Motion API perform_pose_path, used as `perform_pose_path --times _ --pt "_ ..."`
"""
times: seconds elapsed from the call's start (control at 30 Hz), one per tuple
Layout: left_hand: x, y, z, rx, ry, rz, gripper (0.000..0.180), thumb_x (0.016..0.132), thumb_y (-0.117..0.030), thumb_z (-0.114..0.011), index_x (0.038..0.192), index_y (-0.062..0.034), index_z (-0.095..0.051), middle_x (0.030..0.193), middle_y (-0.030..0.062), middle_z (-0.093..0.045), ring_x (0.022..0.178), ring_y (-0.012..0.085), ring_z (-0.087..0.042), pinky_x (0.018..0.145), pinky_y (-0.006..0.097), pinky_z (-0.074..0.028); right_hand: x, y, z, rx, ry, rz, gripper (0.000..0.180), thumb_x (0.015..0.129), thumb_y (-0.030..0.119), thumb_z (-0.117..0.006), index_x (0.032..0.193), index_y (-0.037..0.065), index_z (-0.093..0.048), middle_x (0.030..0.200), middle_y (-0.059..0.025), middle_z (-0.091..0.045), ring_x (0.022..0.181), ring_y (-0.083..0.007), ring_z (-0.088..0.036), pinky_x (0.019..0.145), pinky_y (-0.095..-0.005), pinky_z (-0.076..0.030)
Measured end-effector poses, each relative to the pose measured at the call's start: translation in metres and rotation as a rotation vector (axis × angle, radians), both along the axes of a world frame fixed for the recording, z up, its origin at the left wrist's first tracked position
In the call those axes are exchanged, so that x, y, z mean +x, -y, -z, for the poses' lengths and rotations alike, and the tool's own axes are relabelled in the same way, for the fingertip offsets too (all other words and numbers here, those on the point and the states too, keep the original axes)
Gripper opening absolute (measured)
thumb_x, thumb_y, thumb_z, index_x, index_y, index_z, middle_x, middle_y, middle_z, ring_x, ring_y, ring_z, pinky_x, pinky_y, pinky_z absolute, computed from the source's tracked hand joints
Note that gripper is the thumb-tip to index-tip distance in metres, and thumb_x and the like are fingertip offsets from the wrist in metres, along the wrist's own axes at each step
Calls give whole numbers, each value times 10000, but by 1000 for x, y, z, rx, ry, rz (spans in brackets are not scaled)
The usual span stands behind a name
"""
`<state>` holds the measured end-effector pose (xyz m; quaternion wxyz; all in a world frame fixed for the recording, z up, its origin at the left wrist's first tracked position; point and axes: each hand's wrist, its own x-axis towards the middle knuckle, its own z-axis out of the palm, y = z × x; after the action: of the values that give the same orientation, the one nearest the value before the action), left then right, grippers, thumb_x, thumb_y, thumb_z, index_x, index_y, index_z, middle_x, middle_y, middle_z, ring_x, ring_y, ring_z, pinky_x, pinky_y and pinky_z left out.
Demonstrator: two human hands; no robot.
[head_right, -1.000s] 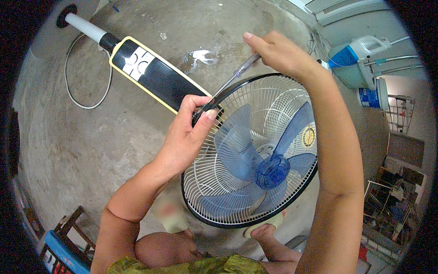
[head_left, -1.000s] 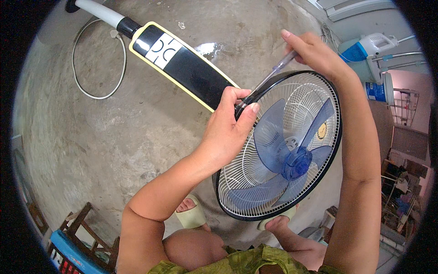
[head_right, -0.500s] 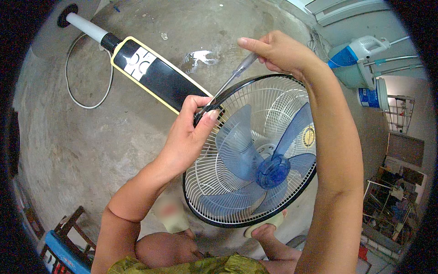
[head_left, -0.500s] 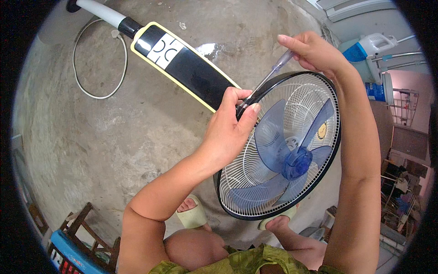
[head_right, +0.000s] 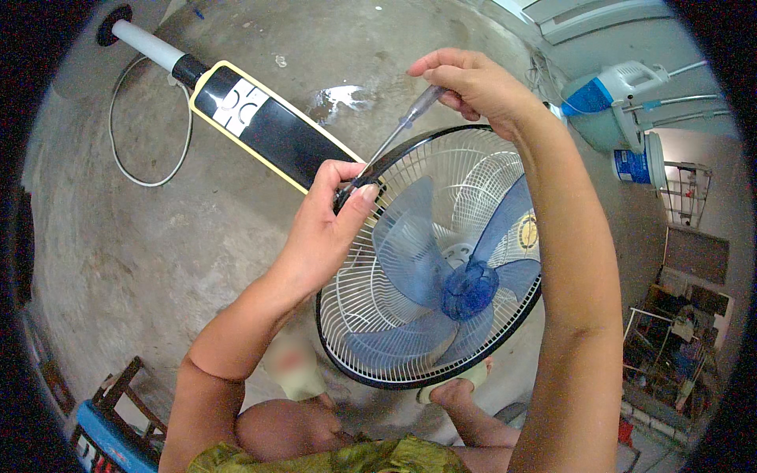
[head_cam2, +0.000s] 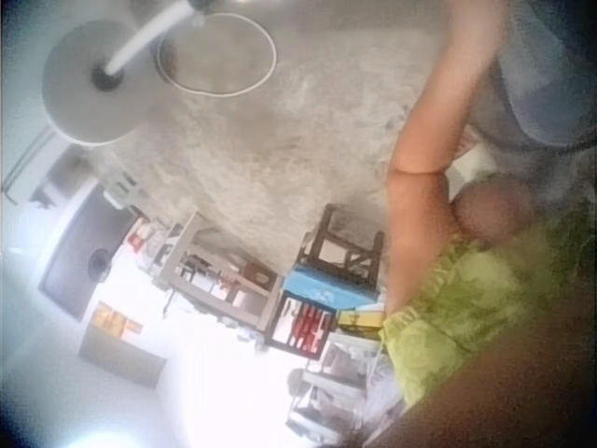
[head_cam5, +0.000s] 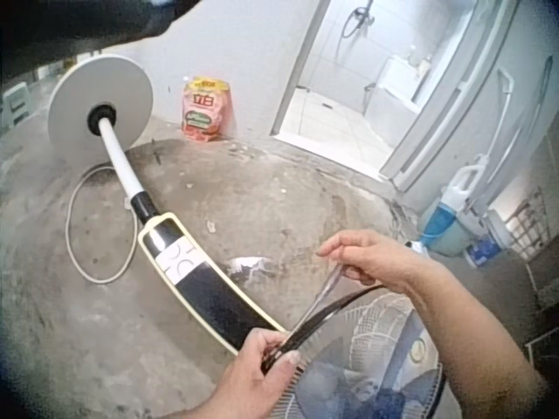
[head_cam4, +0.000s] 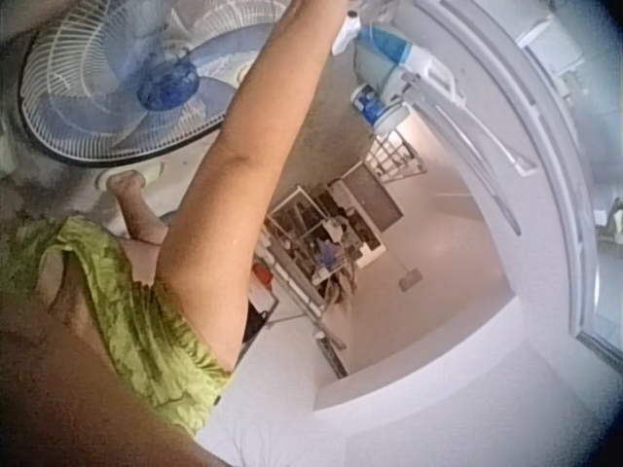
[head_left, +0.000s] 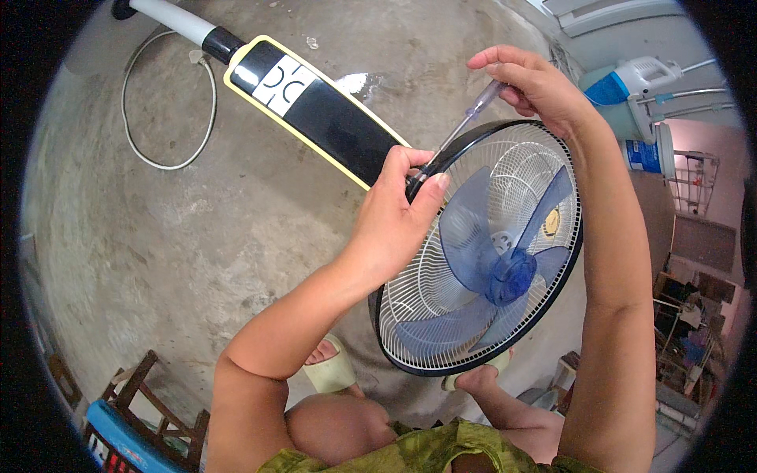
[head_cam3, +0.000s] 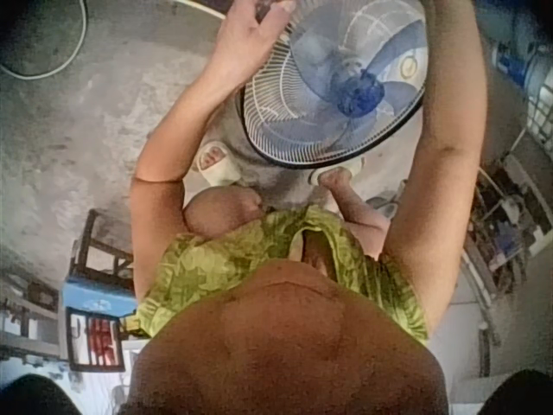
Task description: The person sits on the floor and assembles a standing fan. They attach the front wire cage to the fan head, align the tabs, and secure it using a screwdriver to tighten the central nut. The person then attaches the rear wire cage and secures it in place.
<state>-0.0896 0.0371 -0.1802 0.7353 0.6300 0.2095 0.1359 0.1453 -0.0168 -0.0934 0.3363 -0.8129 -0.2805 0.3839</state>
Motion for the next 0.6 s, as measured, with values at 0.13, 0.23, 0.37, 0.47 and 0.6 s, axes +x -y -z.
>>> perform_pose_path --times 0.13,0.23,0.37,0.47,0.6 --pt "1 2 1 -15 7 -20 261 967 -212 -552 1143 -32 -486 934 30 -558 853 93 -532 779 257 -450 3 1 -2 -111 0 -43 355 902 413 -607 898 60 -651 512 84 -346 423 -27 -277 388 -224 -189" --pt "2 4 4 -19 -42 -18 250 967 -200 -552 1141 -32 -491 955 38 -565 855 101 -556 779 265 -466 -6 -5 -3 -191 170 -23 439 890 473 -611 830 38 -635 457 78 -326 383 -38 -258 382 -239 -187" --pt "4 3 10 -24 -52 -16 237 973 -198 -542 1147 -47 -489 988 41 -583 854 105 -564 767 264 -474 0 -16 -1 -342 420 -107 481 874 491 -617 753 26 -603 455 42 -371 400 -45 -312 392 -258 -210" --pt "5 4 10 -43 -16 -51 290 941 -230 -584 1132 -25 -509 928 67 -582 810 120 -523 750 280 -453 -3 -25 3 -374 560 -80 402 909 443 -585 809 54 -601 514 41 -421 438 -43 -356 398 -266 -231" --pt "3 3 5 -72 -30 -34 282 956 -229 -573 1141 -25 -511 964 41 -576 829 95 -508 757 261 -448 19 -30 14 -390 592 -181 580 834 584 -595 789 11 -673 647 -91 -592 585 -205 -545 527 -351 -411"
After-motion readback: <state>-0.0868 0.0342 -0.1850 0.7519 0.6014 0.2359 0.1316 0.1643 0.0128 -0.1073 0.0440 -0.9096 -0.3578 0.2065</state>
